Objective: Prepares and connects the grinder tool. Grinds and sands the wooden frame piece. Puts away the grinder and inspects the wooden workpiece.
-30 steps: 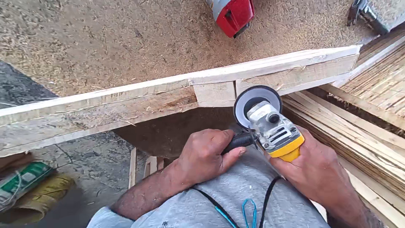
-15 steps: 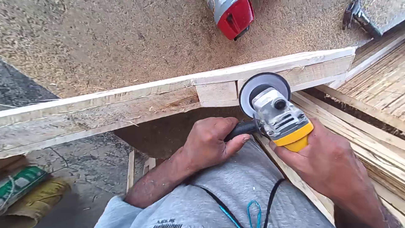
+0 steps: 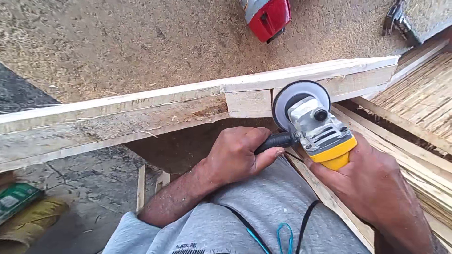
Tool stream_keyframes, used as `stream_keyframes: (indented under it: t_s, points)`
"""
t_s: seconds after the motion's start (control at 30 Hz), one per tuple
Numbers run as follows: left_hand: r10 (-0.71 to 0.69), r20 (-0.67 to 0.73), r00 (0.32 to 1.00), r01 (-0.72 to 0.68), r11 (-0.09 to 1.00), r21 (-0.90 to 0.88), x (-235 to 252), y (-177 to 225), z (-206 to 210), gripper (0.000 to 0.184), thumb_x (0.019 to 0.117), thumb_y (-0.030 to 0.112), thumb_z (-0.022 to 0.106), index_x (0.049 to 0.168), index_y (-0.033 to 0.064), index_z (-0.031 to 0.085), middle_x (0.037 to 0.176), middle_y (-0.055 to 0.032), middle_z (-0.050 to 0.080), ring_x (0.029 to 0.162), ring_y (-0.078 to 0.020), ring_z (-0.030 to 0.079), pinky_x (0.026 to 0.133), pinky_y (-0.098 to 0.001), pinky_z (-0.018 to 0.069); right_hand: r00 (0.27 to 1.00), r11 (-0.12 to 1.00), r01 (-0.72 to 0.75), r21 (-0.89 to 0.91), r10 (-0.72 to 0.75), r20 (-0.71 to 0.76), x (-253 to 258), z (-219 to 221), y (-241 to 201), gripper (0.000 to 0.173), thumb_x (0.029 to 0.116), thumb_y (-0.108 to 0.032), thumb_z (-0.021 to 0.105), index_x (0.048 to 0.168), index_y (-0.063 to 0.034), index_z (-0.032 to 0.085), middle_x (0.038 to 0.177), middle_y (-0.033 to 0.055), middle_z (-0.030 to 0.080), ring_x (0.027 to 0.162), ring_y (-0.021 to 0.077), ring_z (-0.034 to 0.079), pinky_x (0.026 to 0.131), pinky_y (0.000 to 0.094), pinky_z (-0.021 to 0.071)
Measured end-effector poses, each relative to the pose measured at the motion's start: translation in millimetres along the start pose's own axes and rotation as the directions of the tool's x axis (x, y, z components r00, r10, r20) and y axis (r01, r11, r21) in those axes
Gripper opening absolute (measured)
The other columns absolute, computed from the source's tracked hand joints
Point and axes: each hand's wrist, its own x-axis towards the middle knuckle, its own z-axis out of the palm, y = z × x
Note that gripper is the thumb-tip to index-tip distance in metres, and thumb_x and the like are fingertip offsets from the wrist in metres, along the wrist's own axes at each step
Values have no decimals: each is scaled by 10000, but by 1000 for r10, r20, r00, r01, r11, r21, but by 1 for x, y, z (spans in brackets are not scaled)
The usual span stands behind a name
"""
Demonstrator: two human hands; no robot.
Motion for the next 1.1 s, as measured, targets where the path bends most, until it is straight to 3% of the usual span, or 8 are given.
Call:
stream_keyframes:
  t_s: [0.17,0.37,0.6,0.77,0.87,0.93,1.1]
  points:
    - [-68,-23,997,69,997,40,-36,-12,-24,487,1034,476,528,961,34,717,731,-73,677,644,-103,625,577,-273,517,991,991,132,25,-133,27,7,23,-26,770,838,-568,692,1302,38,599,969,145,737,754,258,729,560,427,574]
    - [33,7,999,-33,999,-13,-2,1,14,457,1028,478,539,918,66,702,690,-58,656,614,-159,634,540,-343,512,999,1000,-29,-8,29,-36,-16,6,8,748,827,-605,693,1278,-15,604,935,110,738,793,212,722,620,436,581]
    - [-51,-49,997,54,997,55,-64,-14,-11,482,1035,467,524,977,25,710,758,-92,695,684,-123,659,628,-284,551,987,987,160,23,-160,5,-12,41,-24,757,825,-555,703,1278,45,615,979,154,737,754,268,732,552,429,577]
    - [29,-13,999,-29,1000,-3,-16,4,24,452,1025,464,550,946,50,715,720,-68,683,648,-155,659,580,-335,544,999,999,-20,29,21,-31,-25,16,15,735,828,-578,712,1285,-12,610,958,113,744,803,223,732,627,447,595]
    - [40,30,999,-41,999,27,12,12,34,458,1026,490,539,910,78,704,675,-49,647,604,-167,635,528,-356,508,995,994,-91,61,93,-42,-22,8,35,732,806,-634,702,1259,-64,619,929,64,736,813,151,716,660,404,588]
    - [22,32,999,-24,997,73,14,12,22,465,1027,500,537,917,79,702,679,-50,647,602,-167,632,525,-360,505,998,994,-46,96,51,-44,-13,10,34,727,819,-635,698,1262,-65,618,943,62,735,830,140,715,678,396,592]
    - [-84,-30,996,87,984,158,-38,0,-29,497,1037,491,521,983,41,726,735,-77,687,632,-111,632,566,-295,529,994,988,91,123,-98,50,7,28,-21,735,842,-597,692,1289,-18,616,965,107,740,791,250,732,607,463,590]
